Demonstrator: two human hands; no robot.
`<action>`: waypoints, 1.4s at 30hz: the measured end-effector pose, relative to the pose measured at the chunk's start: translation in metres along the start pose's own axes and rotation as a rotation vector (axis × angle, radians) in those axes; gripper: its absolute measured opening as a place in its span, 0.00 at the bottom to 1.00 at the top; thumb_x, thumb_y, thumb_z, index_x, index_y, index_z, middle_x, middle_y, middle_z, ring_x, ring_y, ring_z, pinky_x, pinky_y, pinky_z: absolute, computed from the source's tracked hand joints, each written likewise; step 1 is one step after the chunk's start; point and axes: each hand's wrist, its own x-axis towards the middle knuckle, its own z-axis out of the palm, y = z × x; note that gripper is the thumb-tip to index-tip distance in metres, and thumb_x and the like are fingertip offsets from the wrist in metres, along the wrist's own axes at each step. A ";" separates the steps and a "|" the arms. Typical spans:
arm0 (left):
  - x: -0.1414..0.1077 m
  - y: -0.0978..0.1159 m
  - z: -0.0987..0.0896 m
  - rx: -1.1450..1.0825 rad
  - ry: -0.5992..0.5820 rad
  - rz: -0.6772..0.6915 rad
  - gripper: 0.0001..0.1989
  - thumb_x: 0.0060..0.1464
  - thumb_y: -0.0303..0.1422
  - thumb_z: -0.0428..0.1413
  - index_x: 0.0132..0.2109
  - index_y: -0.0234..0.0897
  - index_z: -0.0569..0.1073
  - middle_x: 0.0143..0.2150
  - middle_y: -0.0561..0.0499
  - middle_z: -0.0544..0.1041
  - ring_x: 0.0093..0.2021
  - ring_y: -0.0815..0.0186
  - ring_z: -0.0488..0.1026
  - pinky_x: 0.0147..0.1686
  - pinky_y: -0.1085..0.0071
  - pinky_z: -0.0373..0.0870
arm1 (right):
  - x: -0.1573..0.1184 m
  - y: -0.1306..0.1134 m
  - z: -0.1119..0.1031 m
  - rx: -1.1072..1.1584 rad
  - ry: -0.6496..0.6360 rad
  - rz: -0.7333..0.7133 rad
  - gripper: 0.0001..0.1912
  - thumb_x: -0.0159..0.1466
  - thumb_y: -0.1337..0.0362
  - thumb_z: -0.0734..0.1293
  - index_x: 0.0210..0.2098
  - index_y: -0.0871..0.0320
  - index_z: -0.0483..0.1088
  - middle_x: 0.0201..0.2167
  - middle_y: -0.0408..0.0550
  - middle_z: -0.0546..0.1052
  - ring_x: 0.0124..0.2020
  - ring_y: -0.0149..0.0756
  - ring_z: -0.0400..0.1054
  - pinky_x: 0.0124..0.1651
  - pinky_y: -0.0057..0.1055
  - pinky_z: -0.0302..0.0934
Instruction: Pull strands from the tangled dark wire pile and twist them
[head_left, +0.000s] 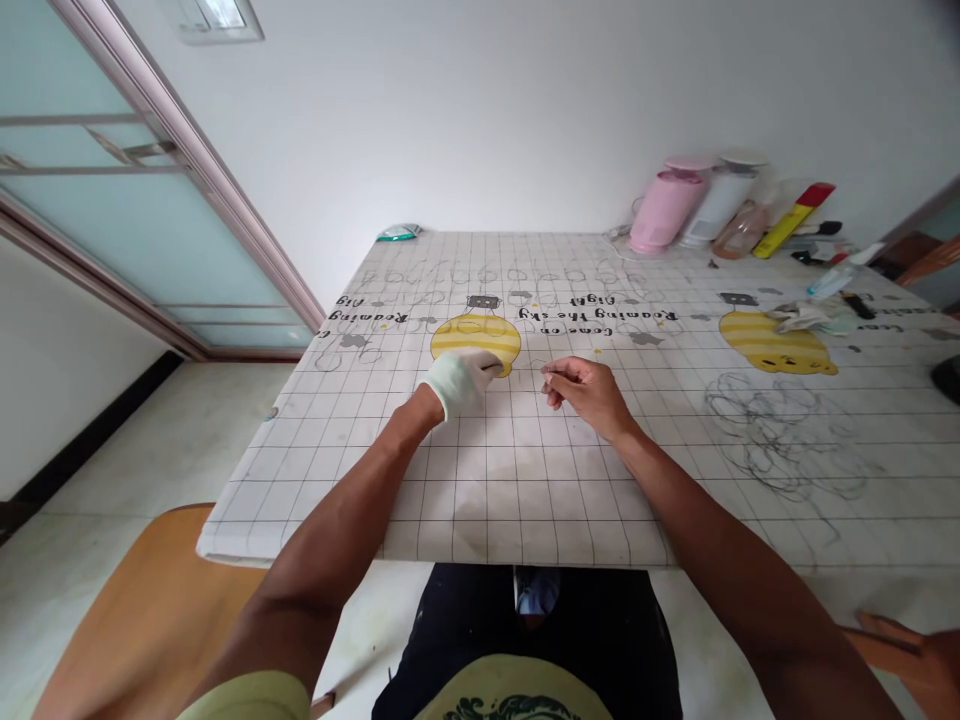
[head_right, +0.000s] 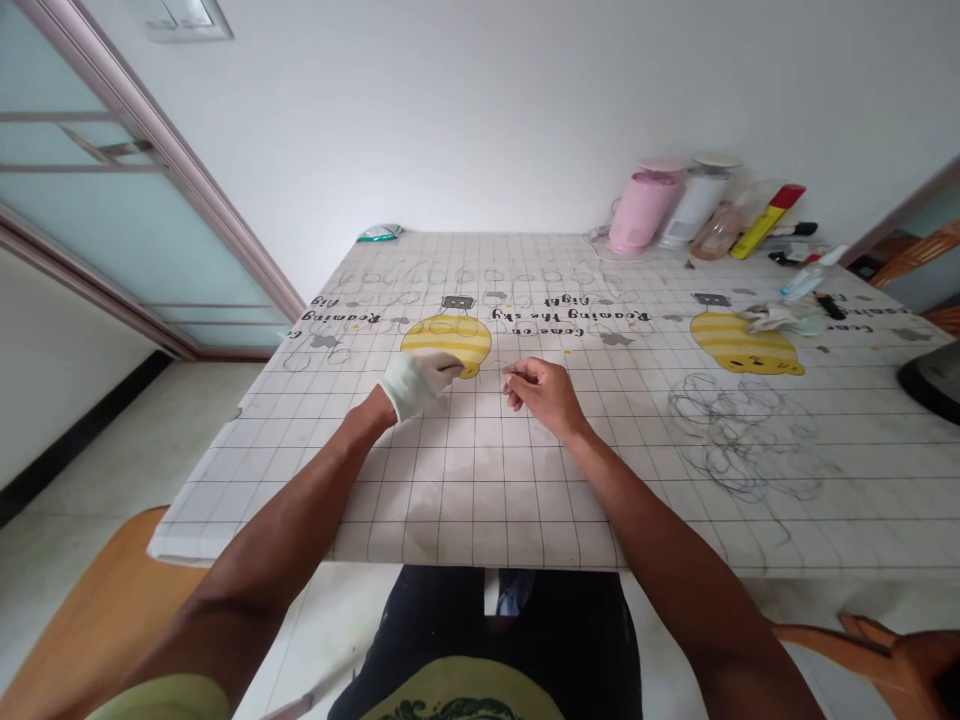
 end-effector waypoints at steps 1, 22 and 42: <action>0.000 0.004 -0.001 0.094 0.049 0.035 0.09 0.62 0.34 0.56 0.39 0.40 0.81 0.36 0.48 0.80 0.41 0.60 0.75 0.42 0.68 0.68 | 0.001 0.000 0.001 0.027 0.028 0.013 0.11 0.63 0.55 0.75 0.39 0.56 0.79 0.29 0.48 0.81 0.26 0.35 0.74 0.28 0.33 0.72; -0.015 0.048 0.045 0.154 0.233 -0.296 0.15 0.68 0.36 0.54 0.57 0.48 0.80 0.41 0.53 0.84 0.42 0.63 0.81 0.45 0.70 0.71 | -0.008 -0.002 0.031 0.039 0.221 -0.055 0.14 0.62 0.62 0.69 0.47 0.59 0.78 0.28 0.45 0.80 0.24 0.34 0.75 0.26 0.29 0.73; -0.011 0.038 0.053 0.214 0.239 -0.294 0.15 0.67 0.38 0.57 0.58 0.47 0.80 0.46 0.53 0.85 0.47 0.63 0.80 0.47 0.72 0.71 | -0.014 -0.001 0.033 -0.009 0.155 -0.082 0.19 0.65 0.58 0.68 0.52 0.58 0.79 0.27 0.44 0.79 0.23 0.34 0.74 0.27 0.30 0.74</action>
